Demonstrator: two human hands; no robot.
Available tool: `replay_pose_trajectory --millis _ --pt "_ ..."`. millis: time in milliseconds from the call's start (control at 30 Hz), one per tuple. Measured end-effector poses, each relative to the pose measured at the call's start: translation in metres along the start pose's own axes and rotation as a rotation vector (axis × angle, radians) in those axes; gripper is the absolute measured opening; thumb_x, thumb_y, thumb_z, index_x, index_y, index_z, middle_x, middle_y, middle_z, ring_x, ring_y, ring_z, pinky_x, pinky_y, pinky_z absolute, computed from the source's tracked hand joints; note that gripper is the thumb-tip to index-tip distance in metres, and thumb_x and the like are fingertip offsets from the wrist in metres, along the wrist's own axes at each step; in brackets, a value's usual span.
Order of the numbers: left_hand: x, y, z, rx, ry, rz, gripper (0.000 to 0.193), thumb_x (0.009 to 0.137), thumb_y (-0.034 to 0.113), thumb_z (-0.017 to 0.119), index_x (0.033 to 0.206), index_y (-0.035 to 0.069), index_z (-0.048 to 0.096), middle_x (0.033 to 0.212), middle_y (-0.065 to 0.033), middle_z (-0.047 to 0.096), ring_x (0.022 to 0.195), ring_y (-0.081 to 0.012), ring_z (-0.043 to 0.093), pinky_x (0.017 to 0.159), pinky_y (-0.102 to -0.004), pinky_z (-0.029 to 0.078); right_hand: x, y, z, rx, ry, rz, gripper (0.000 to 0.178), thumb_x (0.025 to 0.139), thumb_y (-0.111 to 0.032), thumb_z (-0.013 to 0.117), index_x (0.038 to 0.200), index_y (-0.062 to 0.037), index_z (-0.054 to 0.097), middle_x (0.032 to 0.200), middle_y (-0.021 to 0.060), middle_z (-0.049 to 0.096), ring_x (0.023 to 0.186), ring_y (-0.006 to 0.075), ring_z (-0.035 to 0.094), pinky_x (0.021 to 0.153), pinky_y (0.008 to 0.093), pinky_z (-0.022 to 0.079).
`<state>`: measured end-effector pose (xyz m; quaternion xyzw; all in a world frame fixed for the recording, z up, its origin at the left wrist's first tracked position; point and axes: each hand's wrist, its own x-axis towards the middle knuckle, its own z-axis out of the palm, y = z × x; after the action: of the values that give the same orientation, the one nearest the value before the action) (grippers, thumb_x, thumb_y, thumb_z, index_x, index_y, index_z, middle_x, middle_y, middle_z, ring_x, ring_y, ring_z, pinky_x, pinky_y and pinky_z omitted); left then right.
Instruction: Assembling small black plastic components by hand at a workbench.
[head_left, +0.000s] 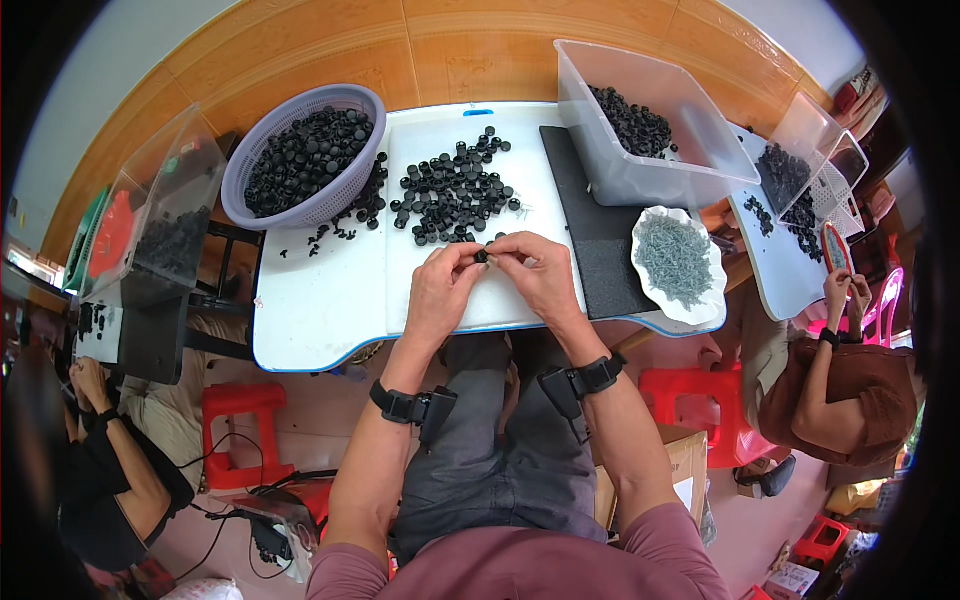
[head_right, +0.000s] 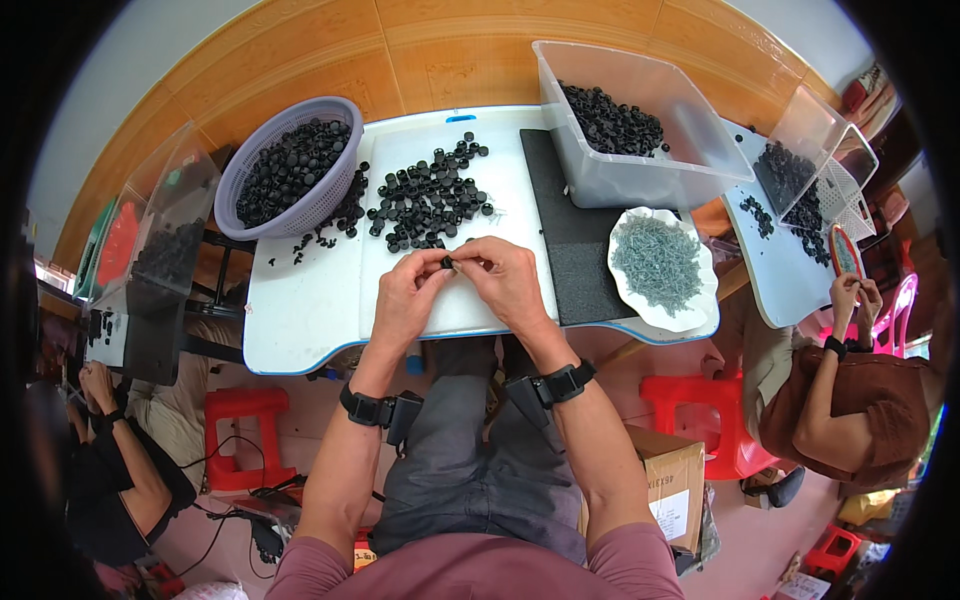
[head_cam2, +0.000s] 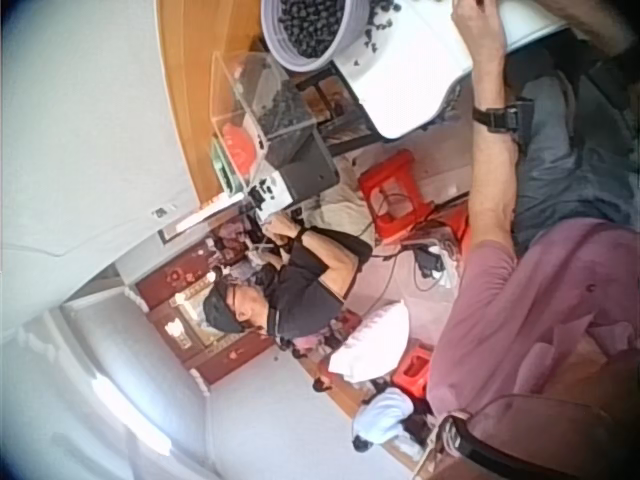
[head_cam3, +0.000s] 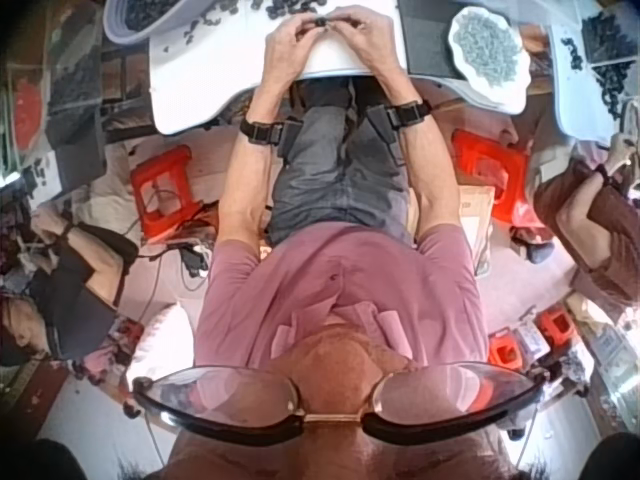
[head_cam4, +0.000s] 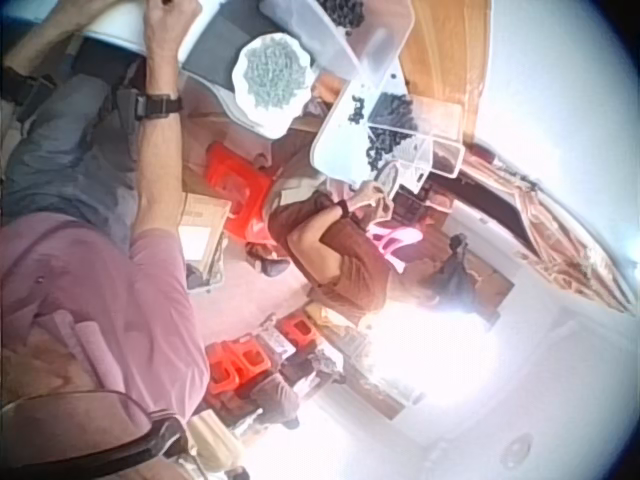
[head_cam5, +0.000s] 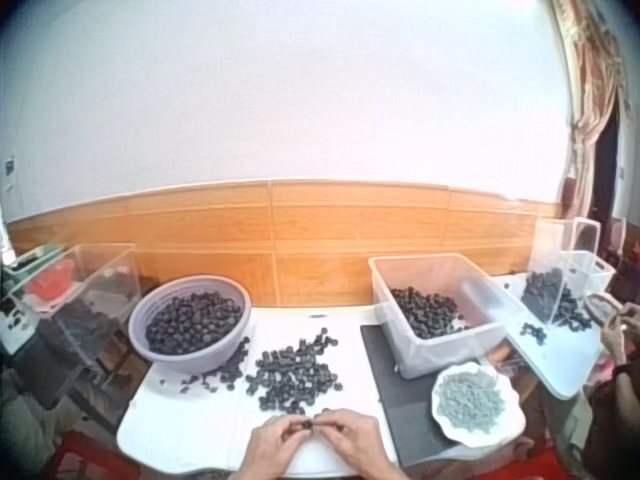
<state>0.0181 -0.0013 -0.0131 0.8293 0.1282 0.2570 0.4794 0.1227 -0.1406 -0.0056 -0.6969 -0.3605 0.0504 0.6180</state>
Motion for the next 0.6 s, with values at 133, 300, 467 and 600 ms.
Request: replay_pose_trajectory --millis 133,300,467,600 --pt "0.0011 0.0088 -0.0023 -0.023 -0.035 -0.109 0.03 0.089 0.008 0.076 0.117 0.002 0.07 0.088 -0.0089 0.075 0.077 -0.0131 0.069 0.071 -0.0272 0.054 -0.0007 -0.0035 -0.004 -0.038 -0.017 -0.031 0.012 0.085 0.001 0.074 0.096 -0.0016 0.077 0.093 0.0093 0.076 0.083 0.0172 0.072 0.072 0.0288 0.057" --pt "0.0013 0.0082 -0.0031 -0.034 -0.036 -0.122 0.027 0.088 0.009 0.076 0.113 0.0 0.069 0.087 -0.0103 0.076 0.075 -0.0155 0.07 0.071 -0.0286 0.055 -0.001 -0.004 -0.0035 -0.043 -0.022 -0.034 0.012 0.084 0.001 0.074 0.095 -0.002 0.077 0.093 0.0097 0.076 0.083 0.0189 0.073 0.072 0.0299 0.058" --pt "0.0007 0.0081 -0.0026 -0.054 -0.04 -0.13 0.025 0.088 0.007 0.076 0.111 -0.002 0.07 0.089 -0.009 0.076 0.08 -0.0125 0.07 0.073 -0.0265 0.054 -0.0011 -0.0007 -0.0013 -0.037 -0.009 -0.08 0.011 0.084 0.001 0.074 0.094 -0.0015 0.076 0.091 0.0109 0.075 0.082 0.0215 0.073 0.072 0.0314 0.058" --pt "0.0006 0.0086 -0.0028 -0.046 -0.039 -0.126 0.024 0.088 0.006 0.075 0.11 -0.002 0.07 0.089 -0.0092 0.076 0.081 -0.0131 0.071 0.073 -0.0267 0.055 -0.0013 -0.0012 -0.0004 -0.095 -0.017 -0.138 0.009 0.084 0.001 0.074 0.092 -0.0016 0.075 0.089 0.0113 0.075 0.081 0.0237 0.073 0.07 0.0328 0.057"
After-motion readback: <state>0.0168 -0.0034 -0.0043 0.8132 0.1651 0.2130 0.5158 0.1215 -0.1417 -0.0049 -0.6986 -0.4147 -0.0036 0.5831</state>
